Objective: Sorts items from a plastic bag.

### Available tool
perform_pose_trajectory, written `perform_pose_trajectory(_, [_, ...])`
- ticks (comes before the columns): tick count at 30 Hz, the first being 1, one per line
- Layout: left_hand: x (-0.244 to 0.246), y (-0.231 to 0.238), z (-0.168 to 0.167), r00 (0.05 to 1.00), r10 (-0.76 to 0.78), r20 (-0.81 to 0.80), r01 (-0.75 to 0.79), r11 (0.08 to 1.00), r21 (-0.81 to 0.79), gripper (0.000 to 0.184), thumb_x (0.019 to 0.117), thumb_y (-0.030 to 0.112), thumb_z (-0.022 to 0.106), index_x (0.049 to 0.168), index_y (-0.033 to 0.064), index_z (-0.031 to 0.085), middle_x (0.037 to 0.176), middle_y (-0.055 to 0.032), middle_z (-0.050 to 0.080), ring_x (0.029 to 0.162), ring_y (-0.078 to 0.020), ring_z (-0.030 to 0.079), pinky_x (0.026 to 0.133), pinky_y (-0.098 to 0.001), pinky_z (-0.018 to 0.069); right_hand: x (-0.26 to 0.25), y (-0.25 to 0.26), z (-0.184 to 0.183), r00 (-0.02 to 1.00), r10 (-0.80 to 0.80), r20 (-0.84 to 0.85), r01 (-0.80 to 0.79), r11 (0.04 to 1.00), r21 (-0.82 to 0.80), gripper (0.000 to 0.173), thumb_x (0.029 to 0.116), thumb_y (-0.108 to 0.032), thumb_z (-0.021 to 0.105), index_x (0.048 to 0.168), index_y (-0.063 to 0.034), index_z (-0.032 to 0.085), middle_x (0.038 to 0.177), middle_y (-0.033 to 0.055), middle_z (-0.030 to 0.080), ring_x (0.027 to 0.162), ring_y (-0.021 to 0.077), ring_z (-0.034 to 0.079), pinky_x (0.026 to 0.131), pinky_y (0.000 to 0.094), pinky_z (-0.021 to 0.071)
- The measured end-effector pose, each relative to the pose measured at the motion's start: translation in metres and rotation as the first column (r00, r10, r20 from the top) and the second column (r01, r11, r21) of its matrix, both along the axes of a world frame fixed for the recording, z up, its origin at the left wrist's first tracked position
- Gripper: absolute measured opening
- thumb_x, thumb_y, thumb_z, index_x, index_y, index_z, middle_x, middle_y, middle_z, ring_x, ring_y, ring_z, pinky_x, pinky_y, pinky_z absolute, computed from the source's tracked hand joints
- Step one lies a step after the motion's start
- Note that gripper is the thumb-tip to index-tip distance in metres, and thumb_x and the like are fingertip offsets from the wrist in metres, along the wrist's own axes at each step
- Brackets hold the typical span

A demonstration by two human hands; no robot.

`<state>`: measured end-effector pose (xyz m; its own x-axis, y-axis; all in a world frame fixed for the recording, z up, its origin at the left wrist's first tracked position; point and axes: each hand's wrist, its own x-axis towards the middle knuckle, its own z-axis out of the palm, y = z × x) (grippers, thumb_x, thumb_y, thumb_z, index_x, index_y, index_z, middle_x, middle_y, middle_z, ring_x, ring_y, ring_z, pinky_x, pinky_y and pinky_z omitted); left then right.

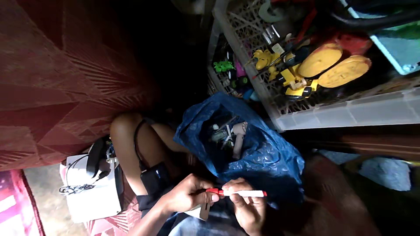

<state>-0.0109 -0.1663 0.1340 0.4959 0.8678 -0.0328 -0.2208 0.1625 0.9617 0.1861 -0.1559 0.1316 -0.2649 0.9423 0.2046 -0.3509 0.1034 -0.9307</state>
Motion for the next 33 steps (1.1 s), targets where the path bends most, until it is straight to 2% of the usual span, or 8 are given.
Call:
perform_pose_trajectory(4, [0.002, 0.010, 0.006, 0.929, -0.103, -0.354, 0.106, 0.994, -0.010, 0.036, 0.1008, 0.024, 0.058, 0.082, -0.0043, 0.067, 0.064, -0.0058, 0.060, 0.057, -0.0053, 0.055, 0.056, -0.0234, 0.0458, 0.013, 0.015, -0.008, 0.985, 0.086, 0.151, -0.071, 0.992, -0.102, 0.013, 0.1012, -0.024, 0.062, 0.108, -0.0242, 0.073, 0.100, -0.0129, 0.074, 0.092, -0.0028, 0.068, 0.083, 0.0156, 0.0569])
perform_pose_trajectory(6, [0.007, 0.019, 0.015, 0.816, -0.101, -0.569, 0.105, 0.994, -0.026, 0.040, 0.0995, 0.033, 0.063, 0.109, -0.0062, 0.068, 0.072, -0.0172, 0.065, 0.062, -0.0295, 0.063, 0.061, -0.0500, 0.0517, 0.016, 0.039, -0.003, 0.949, 0.037, 0.313, 0.009, 0.990, -0.143, 0.009, 0.0978, -0.016, 0.064, 0.099, -0.0183, 0.072, 0.091, -0.0133, 0.074, 0.080, -0.0034, 0.069, 0.074, 0.0170, 0.0594])
perform_pose_trajectory(8, [0.011, 0.031, 0.025, 0.656, -0.135, -0.743, 0.118, 0.990, -0.076, 0.066, 0.0981, 0.041, 0.064, 0.151, 0.0058, 0.048, 0.079, -0.0213, 0.070, 0.070, -0.0421, 0.067, 0.069, -0.0617, 0.0531, 0.018, 0.072, 0.008, 0.834, -0.008, 0.552, 0.112, 0.982, -0.154, 0.009, 0.0947, -0.005, 0.061, 0.095, 0.0015, 0.067, 0.078, -0.0038, 0.070, 0.064, 0.0004, 0.067, 0.062, 0.0200, 0.0601])
perform_pose_trajectory(11, [0.021, 0.057, 0.037, 0.295, -0.444, -0.846, 0.167, 0.896, -0.412, 0.084, 0.1031, 0.045, 0.056, 0.166, 0.0224, 0.006, 0.104, -0.0296, 0.069, 0.099, -0.0512, 0.066, 0.087, -0.0645, 0.0493, 0.009, 0.120, 0.023, 0.495, 0.175, 0.851, 0.138, 0.951, -0.276, 0.024, 0.1000, -0.012, 0.062, 0.101, 0.0121, 0.065, 0.078, 0.0116, 0.067, 0.059, 0.0088, 0.065, 0.061, 0.0254, 0.0571])
perform_pose_trajectory(14, [0.023, 0.068, 0.030, 0.155, -0.504, -0.850, 0.106, 0.864, -0.493, 0.060, 0.1072, 0.035, 0.050, 0.160, 0.0128, 0.032, 0.127, -0.0309, 0.063, 0.119, -0.0500, 0.060, 0.096, -0.0632, 0.0463, -0.013, 0.152, 0.015, 0.367, 0.415, 0.833, 0.083, 0.877, -0.473, 0.028, 0.1036, -0.016, 0.060, 0.112, 0.0108, 0.064, 0.090, 0.0190, 0.068, 0.069, 0.0165, 0.069, 0.070, 0.0315, 0.0591])
perform_pose_trajectory(19, [0.008, 0.064, 0.031, 0.235, -0.319, -0.918, 0.011, 0.945, -0.326, 0.037, 0.1044, 0.026, 0.053, 0.122, -0.0038, 0.066, 0.118, -0.0288, 0.067, 0.115, -0.0457, 0.064, 0.093, -0.0612, 0.0483, -0.024, 0.167, -0.014, 0.255, 0.516, 0.817, -0.061, 0.852, -0.519, 0.043, 0.1018, -0.009, 0.061, 0.142, 0.0058, 0.052, 0.125, 0.0238, 0.066, 0.113, 0.0298, 0.066, 0.101, 0.0421, 0.0499])
perform_pose_trajectory(26, [-0.009, 0.062, 0.052, 0.395, -0.424, -0.815, 0.131, 0.904, -0.406, 0.045, 0.1052, 0.039, 0.054, 0.133, 0.0054, 0.064, 0.111, -0.0267, 0.070, 0.107, -0.0456, 0.066, 0.093, -0.0620, 0.0485, 0.002, 0.144, -0.039, -0.344, 0.457, 0.820, -0.231, 0.805, -0.546, 0.037, 0.0991, -0.007, 0.057, 0.135, 0.0015, 0.062, 0.155, 0.0221, 0.044, 0.149, 0.0382, 0.032, 0.122, 0.0551, 0.0213])
perform_pose_trajectory(33, [-0.045, 0.058, 0.054, 0.667, 0.106, -0.738, -0.141, 0.990, 0.015, 0.057, 0.0979, 0.036, 0.063, 0.145, 0.0064, 0.053, 0.084, -0.0056, 0.070, 0.071, -0.0131, 0.063, 0.069, -0.0352, 0.0539, 0.023, 0.129, -0.025, -0.250, 0.555, 0.793, -0.350, 0.712, -0.609, 0.031, 0.0997, -0.004, 0.056, 0.127, 0.0067, 0.065, 0.150, 0.0246, 0.049, 0.149, 0.0390, 0.033, 0.122, 0.0516, 0.0242])
